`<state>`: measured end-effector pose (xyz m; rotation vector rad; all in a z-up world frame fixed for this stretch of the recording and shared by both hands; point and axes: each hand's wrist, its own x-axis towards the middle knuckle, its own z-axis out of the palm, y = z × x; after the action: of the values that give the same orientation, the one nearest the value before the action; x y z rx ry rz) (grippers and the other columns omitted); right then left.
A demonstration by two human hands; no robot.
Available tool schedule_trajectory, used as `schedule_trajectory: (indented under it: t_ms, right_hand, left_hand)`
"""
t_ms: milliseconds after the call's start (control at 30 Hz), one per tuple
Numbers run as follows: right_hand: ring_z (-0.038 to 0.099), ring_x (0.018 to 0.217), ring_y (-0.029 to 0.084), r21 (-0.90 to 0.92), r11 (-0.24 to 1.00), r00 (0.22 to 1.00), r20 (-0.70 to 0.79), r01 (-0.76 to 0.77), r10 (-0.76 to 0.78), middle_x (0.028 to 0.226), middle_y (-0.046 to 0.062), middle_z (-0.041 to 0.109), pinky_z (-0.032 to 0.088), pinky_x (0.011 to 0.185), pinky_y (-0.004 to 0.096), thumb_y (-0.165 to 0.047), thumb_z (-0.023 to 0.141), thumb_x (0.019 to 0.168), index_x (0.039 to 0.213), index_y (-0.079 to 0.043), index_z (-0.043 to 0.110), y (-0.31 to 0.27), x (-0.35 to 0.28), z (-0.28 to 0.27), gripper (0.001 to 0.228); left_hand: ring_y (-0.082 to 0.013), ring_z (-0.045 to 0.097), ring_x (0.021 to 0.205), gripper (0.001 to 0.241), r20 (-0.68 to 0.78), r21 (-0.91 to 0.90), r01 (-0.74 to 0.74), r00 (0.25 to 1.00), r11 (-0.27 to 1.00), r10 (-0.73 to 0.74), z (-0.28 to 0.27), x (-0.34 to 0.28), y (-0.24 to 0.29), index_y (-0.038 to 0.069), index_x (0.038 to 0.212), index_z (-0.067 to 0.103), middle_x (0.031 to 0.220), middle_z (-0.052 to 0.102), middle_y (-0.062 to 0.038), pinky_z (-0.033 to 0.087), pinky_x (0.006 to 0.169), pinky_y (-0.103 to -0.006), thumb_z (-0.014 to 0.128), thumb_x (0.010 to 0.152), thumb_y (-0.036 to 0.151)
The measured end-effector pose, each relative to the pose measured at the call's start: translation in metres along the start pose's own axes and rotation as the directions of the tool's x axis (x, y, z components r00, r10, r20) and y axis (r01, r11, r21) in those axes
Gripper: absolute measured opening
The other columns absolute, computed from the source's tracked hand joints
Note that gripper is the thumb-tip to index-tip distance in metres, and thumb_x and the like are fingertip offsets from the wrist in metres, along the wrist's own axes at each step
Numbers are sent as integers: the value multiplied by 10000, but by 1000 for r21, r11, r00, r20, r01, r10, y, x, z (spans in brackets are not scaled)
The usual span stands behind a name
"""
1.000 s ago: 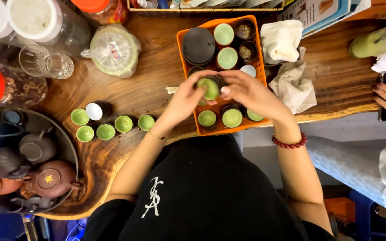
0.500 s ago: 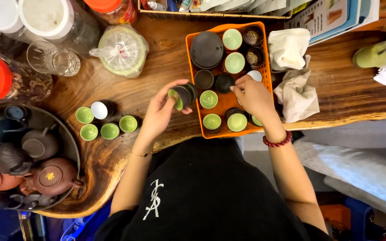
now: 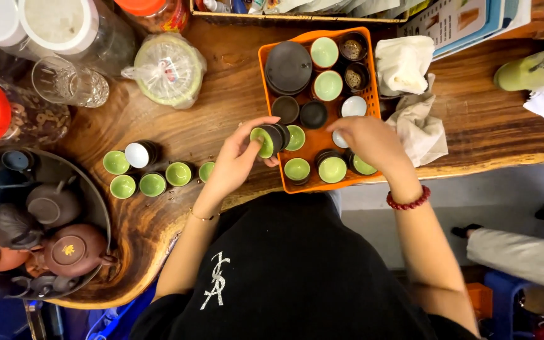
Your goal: Sorting, wiping, and organizing small tea cups on a wooden counter.
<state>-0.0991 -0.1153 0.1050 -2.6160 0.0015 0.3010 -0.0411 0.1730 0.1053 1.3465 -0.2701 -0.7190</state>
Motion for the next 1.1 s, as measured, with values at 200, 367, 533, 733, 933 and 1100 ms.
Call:
schedule_trajectory:
  t_ms: [200, 367, 533, 733, 933, 1100]
  right_hand:
    - [713, 857, 299, -257, 965, 996, 77, 53, -34, 925, 79, 761, 558, 743, 441, -210, 629, 899, 981, -191, 814, 27, 15, 26, 204]
    - [709, 830, 286, 10, 998, 997, 31, 64, -64, 947, 100, 771, 546, 714, 417, -226, 634, 949, 1096, -159, 781, -6, 4, -19, 218]
    - [714, 851, 206, 657, 739, 978, 206, -150, 15, 1170, 73, 732, 572, 661, 317, -94, 543, 892, 1433, -177, 543, -40, -33, -40, 547]
    - [613, 1263, 290, 503, 837, 953, -295, 216, -69, 1479, 130, 504, 589, 953, 341, 16, 722, 849, 1486, -95, 488, -61, -59, -13, 687]
    - [630, 1307, 271, 478, 848, 908, -419, 229, -9, 1501, 141, 533, 575, 1021, 359, -10, 776, 902, 1465, -79, 511, -51, -76, -2, 626]
    - [572, 1370, 242, 632, 738, 930, -368, 235, 20, 1494, 116, 537, 549, 1106, 375, -22, 785, 891, 1500, -63, 452, -32, -84, -6, 695]
  left_hand:
    - [-137, 714, 830, 387, 68, 13, 24, 997, 1000, -25, 10, 5, -7, 53, 1440, 549, 1013, 670, -77, 621, 791, -291, 408, 1080, 43]
    - [-137, 695, 882, 378, 144, -16, 24, 989, 1000, -22, 19, 18, -6, 50, 1440, 538, 1131, 634, -81, 627, 802, -298, 417, 1082, 42]
    - [-144, 689, 995, 386, 220, -32, -54, 974, 998, 60, 39, 31, 1, 41, 1447, 530, 1250, 605, -94, 640, 842, -309, 420, 1078, 35]
    - [-168, 694, 894, 470, 200, 125, -81, 978, 989, 55, 71, 29, 9, 25, 1525, 389, 1332, 507, -112, 610, 792, -292, 469, 1062, 44]
    - [-162, 688, 966, 586, 331, -16, -83, 940, 996, 84, 69, 21, 8, 49, 1668, 219, 1375, 489, -141, 597, 893, -294, 362, 1100, 63]
    - [-176, 693, 983, 565, 415, 52, -185, 898, 981, 147, 84, 28, 1, 96, 1646, 270, 1402, 433, -132, 604, 919, -307, 352, 1093, 12]
